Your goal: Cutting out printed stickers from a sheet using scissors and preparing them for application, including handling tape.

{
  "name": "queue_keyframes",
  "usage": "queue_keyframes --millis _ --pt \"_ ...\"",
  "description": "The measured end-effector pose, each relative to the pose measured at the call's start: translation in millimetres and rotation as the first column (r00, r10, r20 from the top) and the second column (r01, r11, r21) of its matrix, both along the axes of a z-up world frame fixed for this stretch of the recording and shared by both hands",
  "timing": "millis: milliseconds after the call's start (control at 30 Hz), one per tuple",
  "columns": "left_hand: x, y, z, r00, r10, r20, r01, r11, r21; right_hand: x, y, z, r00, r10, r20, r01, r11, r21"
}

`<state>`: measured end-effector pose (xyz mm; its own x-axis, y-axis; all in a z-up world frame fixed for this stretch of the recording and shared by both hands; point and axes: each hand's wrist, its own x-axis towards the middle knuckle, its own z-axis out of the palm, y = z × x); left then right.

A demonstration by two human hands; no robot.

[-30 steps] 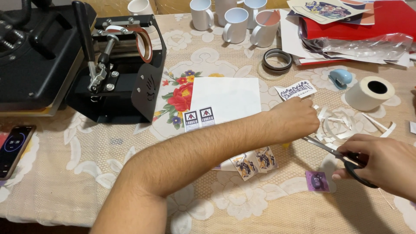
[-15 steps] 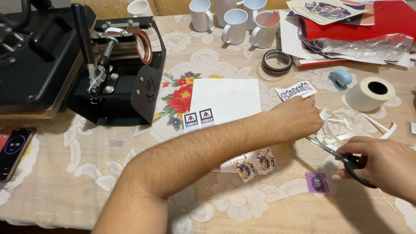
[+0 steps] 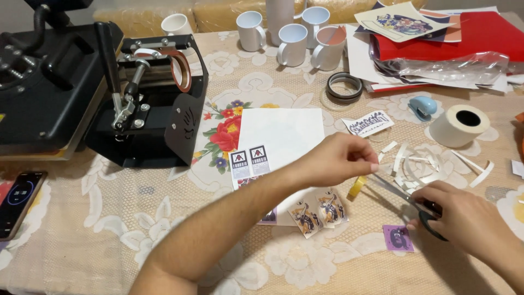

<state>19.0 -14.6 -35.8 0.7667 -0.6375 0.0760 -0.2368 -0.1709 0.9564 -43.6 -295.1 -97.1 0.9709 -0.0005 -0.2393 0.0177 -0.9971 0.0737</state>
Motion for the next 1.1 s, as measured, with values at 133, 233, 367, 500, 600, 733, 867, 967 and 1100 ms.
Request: queue_keyframes --millis 133,233,367,500,600,733,867,967,1100 --pt "-38 23 -16 0.927 0.028 -0.373 -0.145 0.946 -0.29 5 -5 -25 0.998 -0.069 0.008 0.063 0.952 0.298" --pt "-64 29 -24 0.863 0.063 -0.502 -0.305 0.857 -0.416 11 -11 -36 0.995 -0.102 -0.019 0.098 0.876 0.472" --pt "-85 33 -25 0.813 0.078 -0.577 -0.418 0.769 -0.484 13 -1 -24 0.99 -0.115 -0.083 0.138 0.919 0.369" --pt "-100 38 -17 0.783 0.094 -0.615 -0.463 0.748 -0.476 22 -3 -31 0.992 -0.067 -0.11 0.08 0.99 0.115" --pt "-102 48 -10 0.782 0.1 -0.615 -0.469 0.745 -0.474 31 -11 -40 0.98 -0.004 -0.199 0.031 0.991 0.13" --pt "-105 62 12 0.797 0.083 -0.599 -0.428 0.778 -0.461 36 7 6 0.993 0.003 -0.121 0.037 0.946 0.324" --pt "-108 68 27 0.87 0.145 -0.472 -0.381 0.805 -0.455 -15 103 90 0.84 -0.154 0.52 -0.385 0.506 0.772" --pt "-106 69 20 0.911 0.173 -0.375 -0.37 0.746 -0.554 -27 131 92 0.763 -0.136 0.632 -0.575 0.306 0.759" --pt "-102 76 19 0.911 0.221 -0.349 -0.395 0.711 -0.582 -16 119 63 0.875 -0.052 0.481 -0.464 0.19 0.865"
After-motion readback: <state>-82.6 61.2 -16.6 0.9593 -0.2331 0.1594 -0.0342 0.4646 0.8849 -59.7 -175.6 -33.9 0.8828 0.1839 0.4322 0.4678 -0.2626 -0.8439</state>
